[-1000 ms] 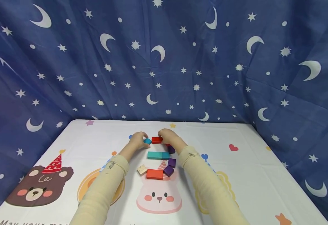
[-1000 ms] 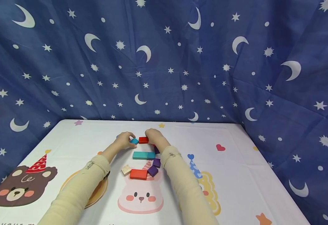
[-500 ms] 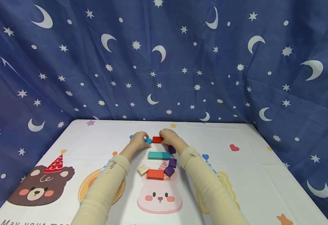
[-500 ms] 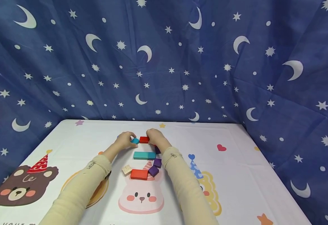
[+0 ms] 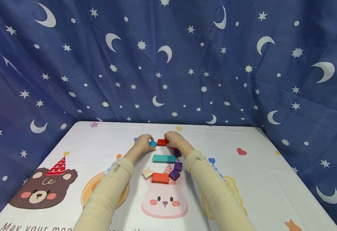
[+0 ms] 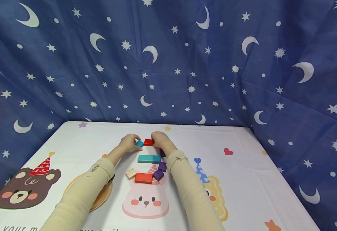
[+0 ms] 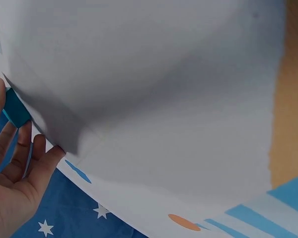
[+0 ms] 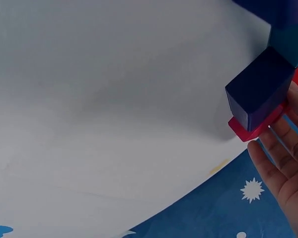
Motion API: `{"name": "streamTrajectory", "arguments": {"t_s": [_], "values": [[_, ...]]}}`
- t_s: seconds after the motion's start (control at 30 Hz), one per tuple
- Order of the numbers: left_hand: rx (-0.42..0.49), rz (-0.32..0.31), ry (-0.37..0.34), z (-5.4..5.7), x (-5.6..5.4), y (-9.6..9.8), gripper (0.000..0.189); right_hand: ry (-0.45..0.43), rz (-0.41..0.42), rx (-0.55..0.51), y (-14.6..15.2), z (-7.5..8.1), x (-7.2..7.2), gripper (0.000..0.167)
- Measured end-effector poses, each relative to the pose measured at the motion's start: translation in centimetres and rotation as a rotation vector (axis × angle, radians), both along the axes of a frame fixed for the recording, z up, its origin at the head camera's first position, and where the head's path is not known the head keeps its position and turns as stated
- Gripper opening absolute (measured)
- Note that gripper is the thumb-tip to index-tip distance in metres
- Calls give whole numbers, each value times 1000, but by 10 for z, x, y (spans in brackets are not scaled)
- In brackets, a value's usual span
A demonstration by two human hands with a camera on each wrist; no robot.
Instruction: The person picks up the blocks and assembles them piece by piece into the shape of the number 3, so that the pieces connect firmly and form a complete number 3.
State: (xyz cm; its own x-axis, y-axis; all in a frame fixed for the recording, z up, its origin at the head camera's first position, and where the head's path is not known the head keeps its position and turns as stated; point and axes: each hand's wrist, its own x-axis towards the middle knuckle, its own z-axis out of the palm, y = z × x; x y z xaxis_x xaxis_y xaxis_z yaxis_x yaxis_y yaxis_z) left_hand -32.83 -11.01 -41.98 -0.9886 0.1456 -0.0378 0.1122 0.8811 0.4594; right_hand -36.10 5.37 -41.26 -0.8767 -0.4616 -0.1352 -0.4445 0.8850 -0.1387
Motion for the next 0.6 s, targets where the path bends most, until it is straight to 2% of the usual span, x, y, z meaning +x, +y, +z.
{"name": "streamTrajectory", "arguments": {"t_s": [0.3, 0.47, 0.6], "values": [[9, -20, -41, 0, -1, -3, 58, -17, 4, -6, 4, 0, -1, 43], [22, -69, -73, 5, -4, -10, 52, 6, -4, -3, 13, 7, 0, 38], [36, -106, -48, 13, -4, -17, 46, 19, -21, -55, 21, 16, 2, 36]]}}
